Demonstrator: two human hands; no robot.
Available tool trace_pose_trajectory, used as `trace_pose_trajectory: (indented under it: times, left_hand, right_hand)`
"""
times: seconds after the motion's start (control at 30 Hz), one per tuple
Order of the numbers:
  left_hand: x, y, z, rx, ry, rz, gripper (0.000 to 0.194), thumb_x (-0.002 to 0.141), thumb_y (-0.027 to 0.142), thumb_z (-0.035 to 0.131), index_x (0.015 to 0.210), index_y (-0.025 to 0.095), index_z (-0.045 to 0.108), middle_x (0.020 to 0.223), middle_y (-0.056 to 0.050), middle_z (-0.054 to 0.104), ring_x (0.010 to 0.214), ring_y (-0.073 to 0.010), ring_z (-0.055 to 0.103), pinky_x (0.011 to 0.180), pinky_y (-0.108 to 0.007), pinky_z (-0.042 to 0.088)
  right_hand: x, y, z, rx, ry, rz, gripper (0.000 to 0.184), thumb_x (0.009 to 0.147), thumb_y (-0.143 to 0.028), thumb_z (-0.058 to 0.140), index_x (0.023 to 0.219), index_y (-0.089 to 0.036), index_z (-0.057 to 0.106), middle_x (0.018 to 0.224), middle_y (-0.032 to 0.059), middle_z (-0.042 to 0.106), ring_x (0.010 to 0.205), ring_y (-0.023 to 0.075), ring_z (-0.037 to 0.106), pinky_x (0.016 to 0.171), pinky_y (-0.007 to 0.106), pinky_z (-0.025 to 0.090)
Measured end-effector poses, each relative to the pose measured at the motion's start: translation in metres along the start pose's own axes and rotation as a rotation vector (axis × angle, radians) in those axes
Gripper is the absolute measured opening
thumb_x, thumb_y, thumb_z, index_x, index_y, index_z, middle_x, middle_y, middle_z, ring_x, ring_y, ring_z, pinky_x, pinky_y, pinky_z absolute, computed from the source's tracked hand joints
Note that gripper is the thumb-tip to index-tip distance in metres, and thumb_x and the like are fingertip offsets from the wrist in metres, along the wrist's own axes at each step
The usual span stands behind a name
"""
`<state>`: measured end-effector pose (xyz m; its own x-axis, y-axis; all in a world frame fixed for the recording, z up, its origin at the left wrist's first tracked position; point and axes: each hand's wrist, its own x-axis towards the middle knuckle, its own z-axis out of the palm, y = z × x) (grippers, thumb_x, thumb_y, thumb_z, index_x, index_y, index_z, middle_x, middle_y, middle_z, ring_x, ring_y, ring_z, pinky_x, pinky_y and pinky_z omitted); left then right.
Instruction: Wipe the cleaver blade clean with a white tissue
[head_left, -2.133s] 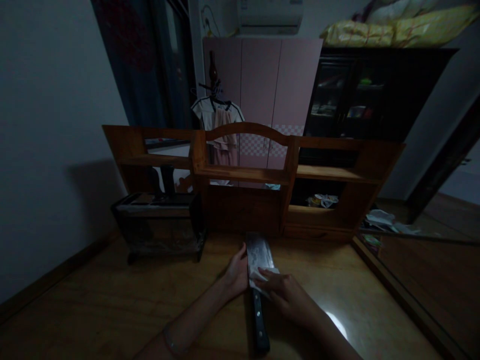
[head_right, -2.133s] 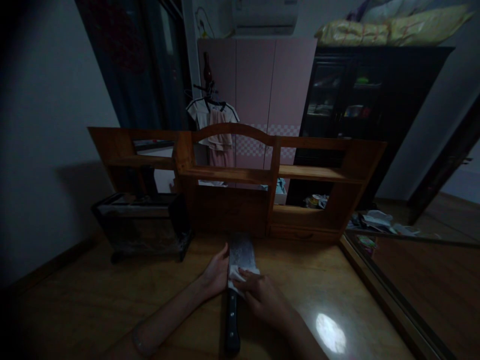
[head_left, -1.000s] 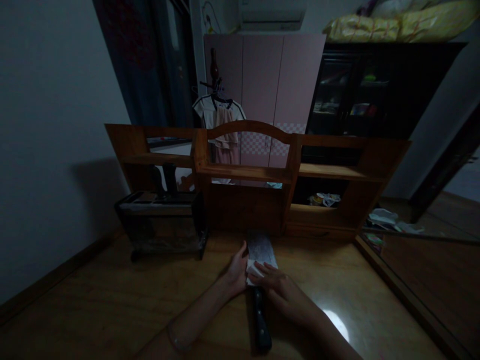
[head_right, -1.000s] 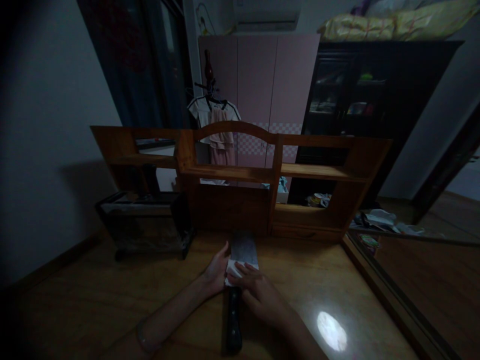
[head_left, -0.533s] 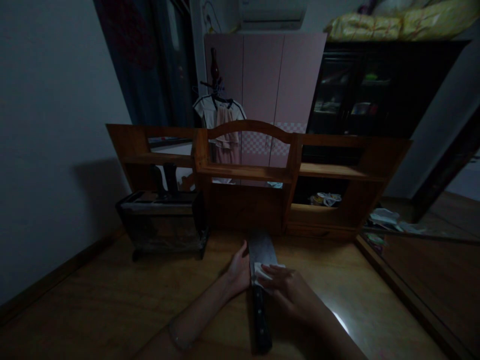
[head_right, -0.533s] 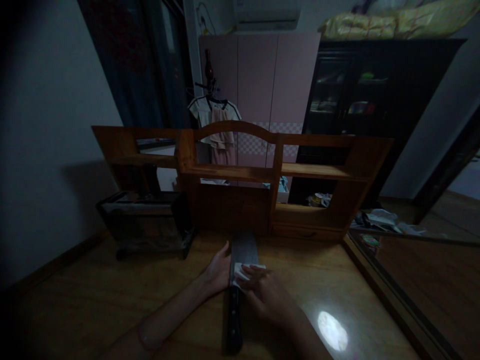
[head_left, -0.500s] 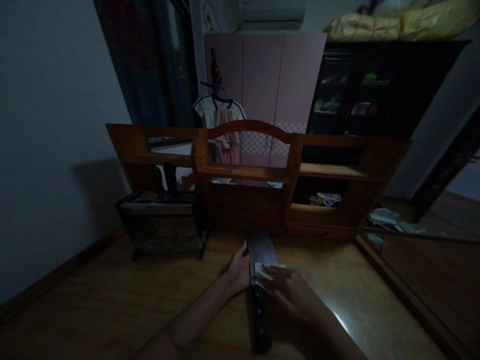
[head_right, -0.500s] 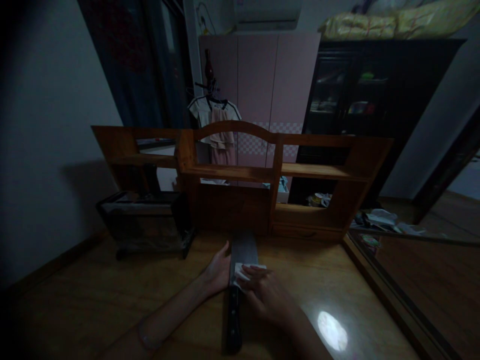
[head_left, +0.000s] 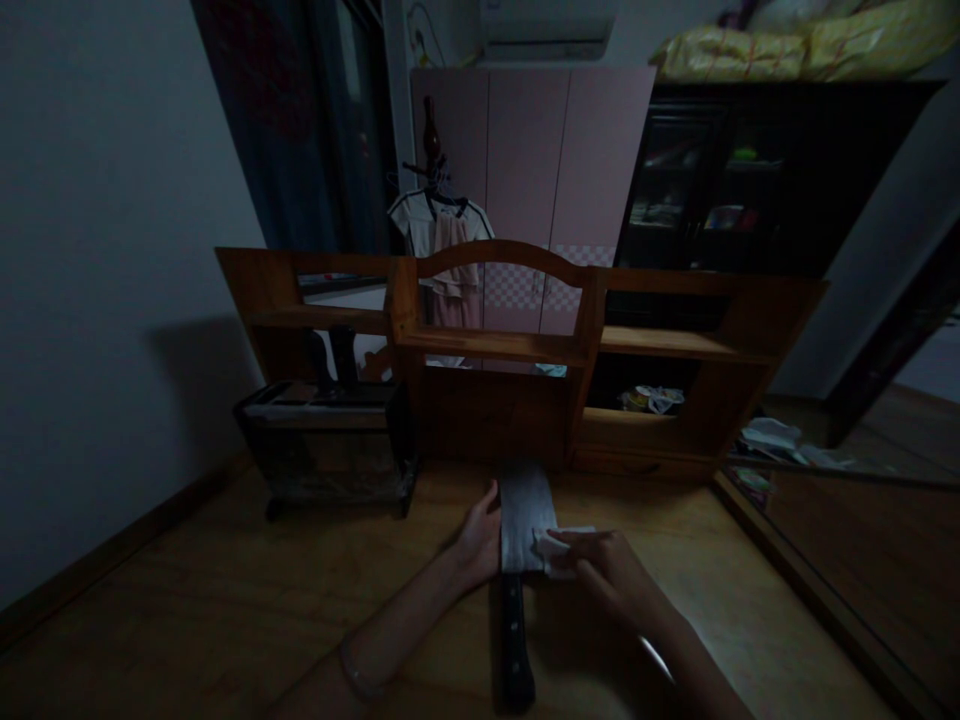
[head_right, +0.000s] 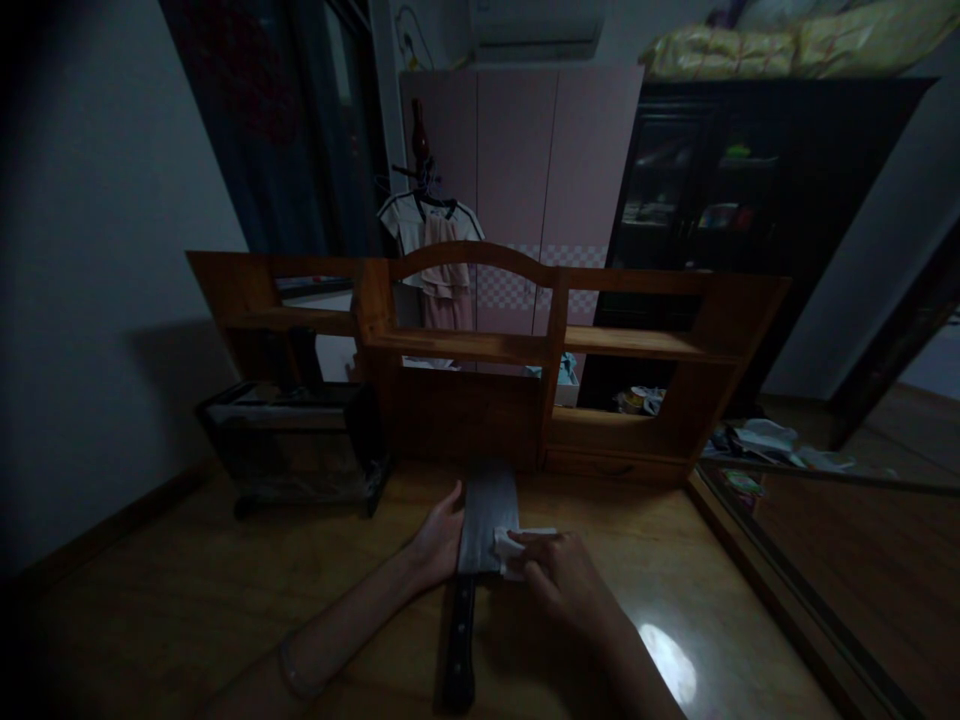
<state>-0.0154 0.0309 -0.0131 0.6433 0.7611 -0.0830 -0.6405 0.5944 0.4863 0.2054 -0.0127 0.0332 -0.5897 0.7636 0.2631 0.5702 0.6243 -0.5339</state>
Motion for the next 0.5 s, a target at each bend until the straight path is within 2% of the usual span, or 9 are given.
trace_pose_trajectory:
  times: [0.13, 0.33, 0.5]
  left_hand:
    - [-0.001, 0.001, 0.004, 0.04, 0.023, -0.018, 0.076, 0.088, 0.07, 0.034, 0.119, 0.006, 0.059, 0.106, -0.023, 0.068, 0.102, -0.035, 0.064, 0.095, -0.048, 0.041]
    - [-0.002, 0.001, 0.001, 0.103, -0.024, -0.037, 0.075, 0.089, 0.069, 0.033, 0.121, 0.006, 0.059, 0.107, -0.021, 0.068, 0.102, -0.033, 0.065, 0.094, -0.043, 0.043]
    - [0.002, 0.001, 0.0, 0.127, -0.065, -0.031, 0.074, 0.091, 0.068, 0.031, 0.125, 0.008, 0.058, 0.111, -0.019, 0.068, 0.106, -0.0324, 0.063, 0.101, -0.044, 0.038]
  right_hand:
    - [0.0, 0.002, 0.0, 0.032, 0.007, -0.039, 0.033, 0.088, -0.026, 0.045, 0.095, -0.023, 0.077, 0.122, 0.0073, 0.067, 0.117, 0.0287, 0.061, 0.095, 0.042, 0.048]
    - [0.001, 0.011, 0.001, 0.031, 0.049, -0.05, 0.032, 0.091, -0.029, 0.045, 0.103, -0.025, 0.075, 0.13, 0.0058, 0.062, 0.127, 0.0282, 0.052, 0.107, 0.049, 0.039]
    - [0.006, 0.017, 0.006, -0.031, 0.106, -0.034, 0.038, 0.096, -0.029, 0.04, 0.128, -0.027, 0.061, 0.147, 0.0037, 0.044, 0.139, 0.0253, 0.035, 0.115, 0.052, 0.027]
